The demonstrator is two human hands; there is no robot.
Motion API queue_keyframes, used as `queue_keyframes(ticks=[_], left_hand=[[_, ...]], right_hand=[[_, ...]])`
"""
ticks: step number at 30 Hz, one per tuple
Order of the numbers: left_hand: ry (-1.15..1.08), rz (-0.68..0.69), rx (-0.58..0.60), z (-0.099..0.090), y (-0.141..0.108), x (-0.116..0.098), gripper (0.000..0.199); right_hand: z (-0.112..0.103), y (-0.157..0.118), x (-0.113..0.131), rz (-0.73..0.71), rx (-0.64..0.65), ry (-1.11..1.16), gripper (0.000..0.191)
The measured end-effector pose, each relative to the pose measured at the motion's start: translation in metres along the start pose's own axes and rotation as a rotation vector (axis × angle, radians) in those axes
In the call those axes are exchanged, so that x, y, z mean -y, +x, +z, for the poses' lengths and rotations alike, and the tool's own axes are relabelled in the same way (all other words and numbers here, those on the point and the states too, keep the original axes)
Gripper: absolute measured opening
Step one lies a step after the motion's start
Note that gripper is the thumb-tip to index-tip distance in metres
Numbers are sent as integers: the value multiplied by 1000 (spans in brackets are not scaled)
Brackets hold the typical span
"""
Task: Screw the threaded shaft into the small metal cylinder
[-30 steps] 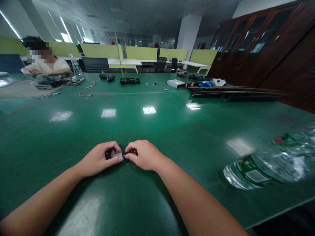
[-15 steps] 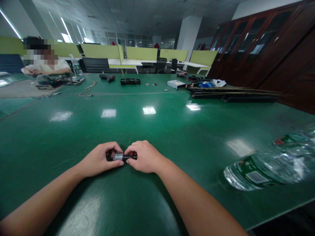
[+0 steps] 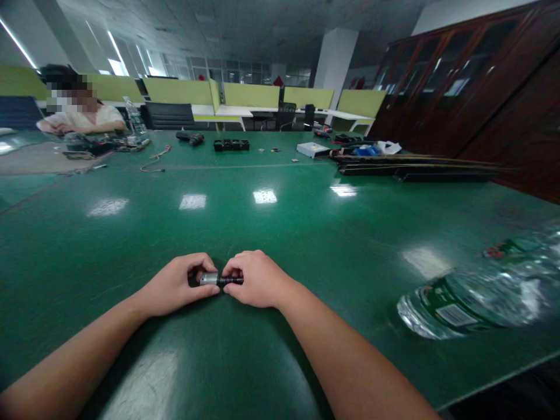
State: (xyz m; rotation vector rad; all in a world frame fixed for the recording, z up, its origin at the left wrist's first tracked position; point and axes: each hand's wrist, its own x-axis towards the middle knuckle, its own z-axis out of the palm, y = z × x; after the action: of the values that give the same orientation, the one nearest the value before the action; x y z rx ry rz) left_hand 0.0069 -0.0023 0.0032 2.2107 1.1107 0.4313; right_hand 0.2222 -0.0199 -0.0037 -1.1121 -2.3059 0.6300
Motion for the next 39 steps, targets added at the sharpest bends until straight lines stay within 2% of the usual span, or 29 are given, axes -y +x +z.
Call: queue_keyframes(ticks=[12, 16, 27, 39], left_hand=[[-6, 10, 1, 0, 1, 1, 23], [6, -7, -5, 0, 0, 2, 26], [33, -21, -10, 0, 1, -1, 30], [41, -24, -5, -1, 0, -1, 29]], right_hand=[[0, 0, -1, 16, 16, -5, 14], [-4, 0, -1, 35, 3, -69, 12], [-24, -6, -19, 304, 11, -179, 11], [-25, -6, -12, 254, 40, -169, 13]])
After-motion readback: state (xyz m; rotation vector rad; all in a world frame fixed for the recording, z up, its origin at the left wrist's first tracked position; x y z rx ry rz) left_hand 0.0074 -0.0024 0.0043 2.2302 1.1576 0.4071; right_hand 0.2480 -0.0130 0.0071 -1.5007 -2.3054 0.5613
